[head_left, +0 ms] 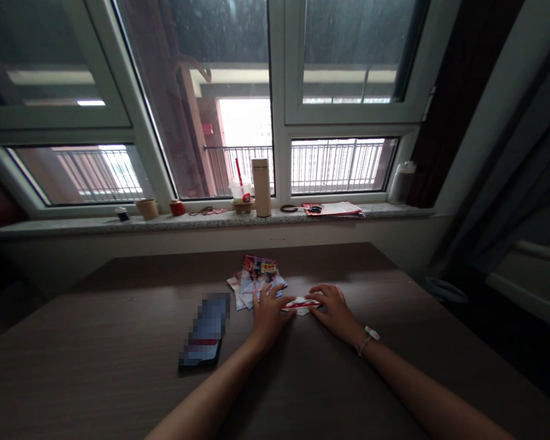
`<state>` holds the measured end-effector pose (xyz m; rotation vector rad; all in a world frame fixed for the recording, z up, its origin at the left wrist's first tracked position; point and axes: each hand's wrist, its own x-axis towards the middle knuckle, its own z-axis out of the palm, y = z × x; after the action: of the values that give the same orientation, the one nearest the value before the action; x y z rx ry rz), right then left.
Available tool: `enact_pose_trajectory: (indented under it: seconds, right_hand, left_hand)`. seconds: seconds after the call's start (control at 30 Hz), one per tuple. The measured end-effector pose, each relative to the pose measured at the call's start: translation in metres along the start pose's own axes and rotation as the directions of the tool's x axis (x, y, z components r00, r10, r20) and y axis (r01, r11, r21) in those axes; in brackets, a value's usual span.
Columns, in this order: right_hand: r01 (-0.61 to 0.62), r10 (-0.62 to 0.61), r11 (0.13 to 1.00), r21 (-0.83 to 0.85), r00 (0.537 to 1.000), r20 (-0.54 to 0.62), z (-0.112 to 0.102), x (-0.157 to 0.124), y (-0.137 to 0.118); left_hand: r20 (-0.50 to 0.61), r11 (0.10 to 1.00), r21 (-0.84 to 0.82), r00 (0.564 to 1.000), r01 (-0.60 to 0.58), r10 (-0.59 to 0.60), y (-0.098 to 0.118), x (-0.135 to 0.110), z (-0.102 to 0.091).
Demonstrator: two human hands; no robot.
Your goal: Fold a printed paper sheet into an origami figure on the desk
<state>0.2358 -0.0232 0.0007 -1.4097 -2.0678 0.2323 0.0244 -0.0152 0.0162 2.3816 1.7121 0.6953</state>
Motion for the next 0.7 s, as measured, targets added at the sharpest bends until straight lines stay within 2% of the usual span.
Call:
enact_pose_trajectory:
  seconds: [0.1,0.27,0.43,0.7]
  right_hand:
    - [0.065,-0.066,0.998,0.014,0.997,0.044,-0.0021,-0.0011,-0.0043]
    - [0.051,-0.053,0.998,0.025,0.995,0.090,-0.0040,-0.0012,-0.0071]
    - [0.046,-0.047,0.999,0.017,0.996,0.075,-0.0023,-0.0002,-0.0058]
    - [0.078,-0.077,0.997,-0.015,0.996,0.052,-0.0010,0.0014,-0.0070]
  left_hand:
    - [0.019,0.999,-0.029,0.999,-0.029,0.030,-0.0003,0.0006,0.0012]
    - [0.047,0.999,-0.037,0.999,-0.021,0.023,0.0001,-0.0002,0.0007]
    - [0.072,0.999,-0.033,0.997,-0.008,0.010,-0.0008,0.0021,0.0010]
    - [0.053,1.000,-0.004,0.998,-0.015,0.016,-0.0040,0.0051,0.0065]
